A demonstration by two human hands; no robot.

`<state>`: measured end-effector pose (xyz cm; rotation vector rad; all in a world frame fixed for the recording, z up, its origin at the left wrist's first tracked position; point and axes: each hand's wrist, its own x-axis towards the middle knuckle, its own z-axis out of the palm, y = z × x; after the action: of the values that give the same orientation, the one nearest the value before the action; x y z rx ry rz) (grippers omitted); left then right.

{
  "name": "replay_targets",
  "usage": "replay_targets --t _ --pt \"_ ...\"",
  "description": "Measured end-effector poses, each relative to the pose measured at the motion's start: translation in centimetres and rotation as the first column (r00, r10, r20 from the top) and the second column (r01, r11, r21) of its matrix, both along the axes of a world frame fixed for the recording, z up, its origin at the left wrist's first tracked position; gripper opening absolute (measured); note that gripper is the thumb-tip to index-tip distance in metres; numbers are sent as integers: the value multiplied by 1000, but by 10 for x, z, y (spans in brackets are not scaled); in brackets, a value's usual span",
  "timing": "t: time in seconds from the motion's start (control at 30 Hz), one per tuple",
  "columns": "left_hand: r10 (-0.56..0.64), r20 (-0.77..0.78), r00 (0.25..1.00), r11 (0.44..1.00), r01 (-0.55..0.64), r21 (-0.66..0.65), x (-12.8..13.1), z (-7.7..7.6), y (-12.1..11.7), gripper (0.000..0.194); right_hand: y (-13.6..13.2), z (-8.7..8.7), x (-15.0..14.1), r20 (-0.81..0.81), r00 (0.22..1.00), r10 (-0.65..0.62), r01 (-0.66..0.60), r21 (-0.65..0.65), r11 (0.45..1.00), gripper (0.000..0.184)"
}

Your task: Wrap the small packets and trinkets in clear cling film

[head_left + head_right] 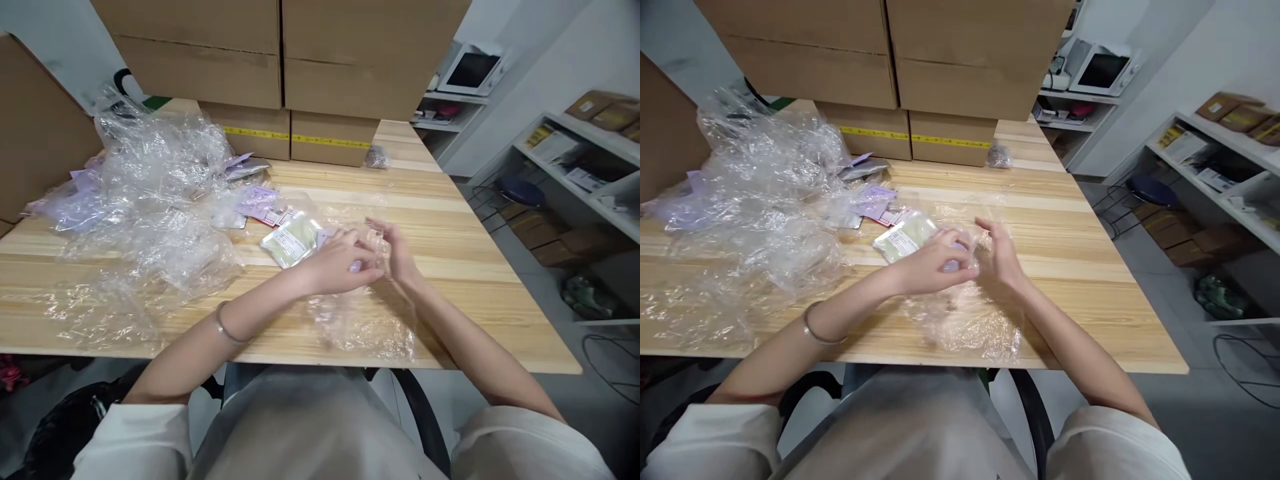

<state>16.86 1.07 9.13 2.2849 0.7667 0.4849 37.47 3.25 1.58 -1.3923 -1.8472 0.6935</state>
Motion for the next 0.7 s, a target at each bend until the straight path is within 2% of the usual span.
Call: replay_targets --t 0.07,0.1,0.13,0.2,0.23,0.33,0.4,0.43,0.5,0.57,0.63,0.7 --pt "-17 -76 997 1000 18 12 25 -17 7 30 4 19 14 -143 986 -86 65 -144 987 86" --pt "-37 -108 993 999 38 7 35 -27 9 34 5 27 17 -141 985 -102 70 -218 973 84" --pt "-67 -131 989 998 67 -1 42 -35 10 40 5 33 19 -106 989 -103 71 -275 959 85" --pt "-139 -141 980 990 142 10 49 -52 10 47 4 38 15 48 997 -67 78 -298 951 93" --pt "-169 -131 977 983 176 48 49 -59 9 47 4 37 13 121 992 -47 79 -283 956 89" --pt "-167 -104 980 937 191 292 40 -77 8 39 9 23 12 251 965 -81 140 -228 964 43" --pt "-49 -116 992 899 95 429 29 -87 9 36 14 12 20 323 936 -142 222 -226 948 38" --pt "21 -136 991 892 43 450 23 -92 9 38 17 6 26 378 911 -166 265 -226 937 38" --pt "113 -205 972 906 -17 422 12 -100 9 51 17 -2 39 525 821 -222 353 -161 922 38" --pt "101 -270 958 936 1 353 1 -104 10 62 11 -6 49 649 694 -313 389 28 921 49" --pt "57 -271 961 950 32 312 -10 -102 13 57 -2 -3 58 687 627 -368 289 233 928 57" --pt "26 -228 973 944 51 325 -25 -95 15 47 -18 3 68 715 640 -281 66 313 947 56"
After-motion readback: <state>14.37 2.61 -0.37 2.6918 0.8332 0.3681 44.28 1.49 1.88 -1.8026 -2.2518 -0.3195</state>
